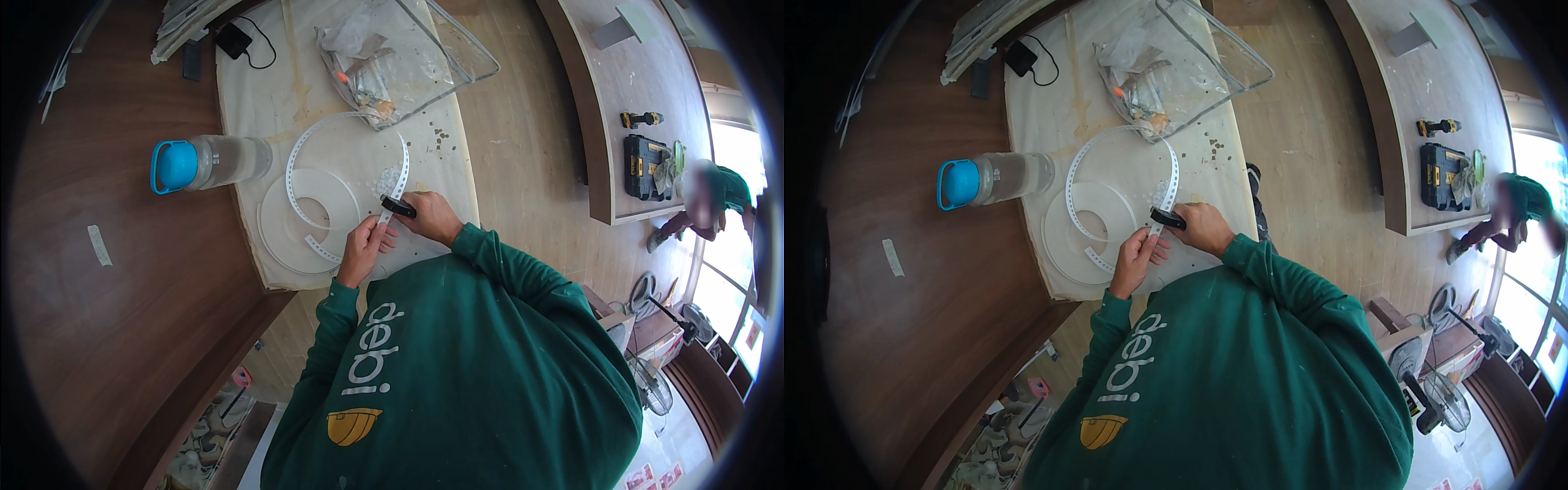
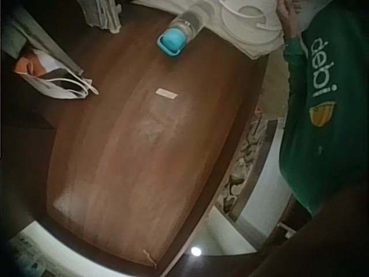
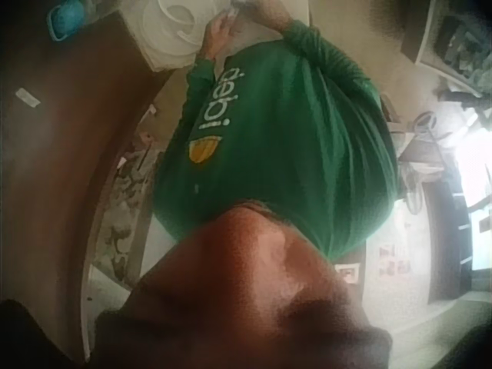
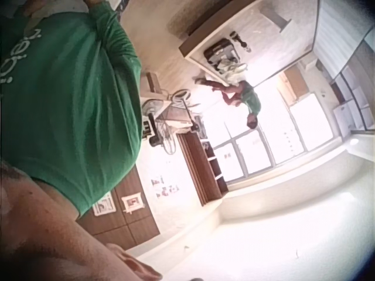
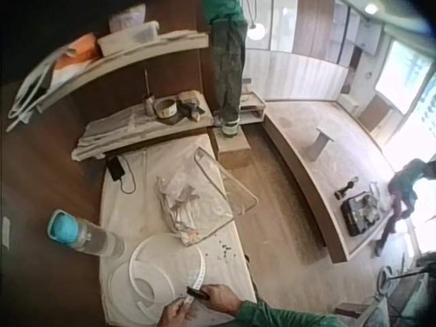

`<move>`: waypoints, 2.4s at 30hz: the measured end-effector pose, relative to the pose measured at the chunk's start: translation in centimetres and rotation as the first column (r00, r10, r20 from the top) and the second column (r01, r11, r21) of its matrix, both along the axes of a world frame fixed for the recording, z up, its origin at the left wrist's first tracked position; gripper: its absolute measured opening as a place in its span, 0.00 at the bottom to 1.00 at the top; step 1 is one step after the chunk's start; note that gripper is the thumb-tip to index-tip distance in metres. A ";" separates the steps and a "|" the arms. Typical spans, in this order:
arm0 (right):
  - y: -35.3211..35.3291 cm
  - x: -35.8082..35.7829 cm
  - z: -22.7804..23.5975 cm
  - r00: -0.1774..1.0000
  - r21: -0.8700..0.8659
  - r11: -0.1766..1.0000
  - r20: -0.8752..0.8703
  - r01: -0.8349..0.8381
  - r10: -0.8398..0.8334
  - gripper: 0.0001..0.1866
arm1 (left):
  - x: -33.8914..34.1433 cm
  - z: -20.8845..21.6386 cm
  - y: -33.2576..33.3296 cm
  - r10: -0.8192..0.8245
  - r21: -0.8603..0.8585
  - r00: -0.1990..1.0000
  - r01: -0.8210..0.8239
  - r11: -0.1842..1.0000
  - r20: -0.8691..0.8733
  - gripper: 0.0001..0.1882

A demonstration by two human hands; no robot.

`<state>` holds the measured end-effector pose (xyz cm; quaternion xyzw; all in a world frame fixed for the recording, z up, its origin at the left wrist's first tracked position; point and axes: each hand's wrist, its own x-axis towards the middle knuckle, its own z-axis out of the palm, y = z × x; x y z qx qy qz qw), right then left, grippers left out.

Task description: The person uses a small black tool to cut a white LED strip on a workbench, then gathers small white plastic pieces from the table. The person repeats the cutting action on the LED strip multiple times while another person works in the background.

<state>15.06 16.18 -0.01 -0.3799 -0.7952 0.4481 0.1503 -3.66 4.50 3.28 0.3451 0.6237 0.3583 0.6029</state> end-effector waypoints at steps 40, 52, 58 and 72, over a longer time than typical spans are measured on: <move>-1.0 0.1 -1.0 0.999 0.017 0.999 -0.007 0.033 -0.033 0.09 | -0.1 0.3 1.1 -0.038 0.011 0.998 0.037 0.999 0.044 0.13; -1.2 -0.1 2.4 1.000 0.026 1.000 0.015 -0.016 0.016 0.12 | -0.2 -0.2 0.7 0.069 0.032 0.993 -0.072 0.997 0.091 0.13; -1.5 -0.1 2.4 0.999 0.029 0.999 0.041 -0.028 0.027 0.12 | -0.3 -0.1 0.6 0.047 0.040 0.995 -0.051 0.998 0.088 0.13; -1.0 -0.4 2.7 0.998 0.035 0.999 0.064 -0.030 0.027 0.10 | -1.0 0.2 1.0 -0.016 0.052 0.996 0.012 0.999 0.084 0.14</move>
